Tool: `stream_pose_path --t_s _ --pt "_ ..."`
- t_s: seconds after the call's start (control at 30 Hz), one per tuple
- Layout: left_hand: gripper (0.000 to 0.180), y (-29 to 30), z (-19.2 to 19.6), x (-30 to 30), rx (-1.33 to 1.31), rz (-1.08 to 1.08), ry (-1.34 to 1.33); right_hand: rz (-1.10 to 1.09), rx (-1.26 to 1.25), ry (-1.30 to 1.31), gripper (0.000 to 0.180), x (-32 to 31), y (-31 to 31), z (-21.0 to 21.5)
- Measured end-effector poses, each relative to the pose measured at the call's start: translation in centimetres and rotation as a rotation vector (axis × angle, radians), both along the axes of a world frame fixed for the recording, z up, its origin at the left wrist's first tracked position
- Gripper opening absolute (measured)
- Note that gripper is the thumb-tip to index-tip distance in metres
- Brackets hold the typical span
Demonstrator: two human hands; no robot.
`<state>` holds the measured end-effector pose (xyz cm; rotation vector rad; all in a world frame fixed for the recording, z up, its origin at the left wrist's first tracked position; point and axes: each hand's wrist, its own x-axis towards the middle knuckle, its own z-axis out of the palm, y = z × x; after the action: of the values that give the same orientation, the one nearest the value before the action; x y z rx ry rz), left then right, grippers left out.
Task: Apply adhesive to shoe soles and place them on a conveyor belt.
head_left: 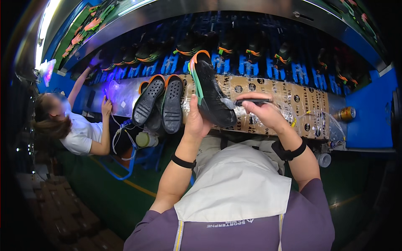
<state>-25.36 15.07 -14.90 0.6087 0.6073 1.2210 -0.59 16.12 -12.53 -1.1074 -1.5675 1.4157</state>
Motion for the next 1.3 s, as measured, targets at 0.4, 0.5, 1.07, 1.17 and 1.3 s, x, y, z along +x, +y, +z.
stream_pose_path --t_s 0.4,0.5,1.07,1.17,1.3 --pt "0.070 0.3 0.1 0.6 -0.080 0.006 -0.013 -0.340 0.211 -0.031 0.025 -1.9 1.5 -0.7" --pt "0.071 0.4 0.1 0.5 -0.122 0.011 -0.055 -0.352 0.223 0.055 0.025 -1.3 2.0 -1.5" --pt "0.089 -2.2 -1.8 -4.1 -0.183 -0.132 -0.540 -0.484 0.452 -0.158 0.039 1.9 2.7 -14.3" --pt "0.093 -1.1 4.8 -4.1 -0.079 -0.155 -0.265 -0.486 0.426 -0.181 0.039 2.1 2.4 -13.9" --pt "0.100 3.3 14.9 -4.5 0.269 -0.160 -0.067 -0.472 0.398 -0.158 0.040 2.2 2.1 -13.8"
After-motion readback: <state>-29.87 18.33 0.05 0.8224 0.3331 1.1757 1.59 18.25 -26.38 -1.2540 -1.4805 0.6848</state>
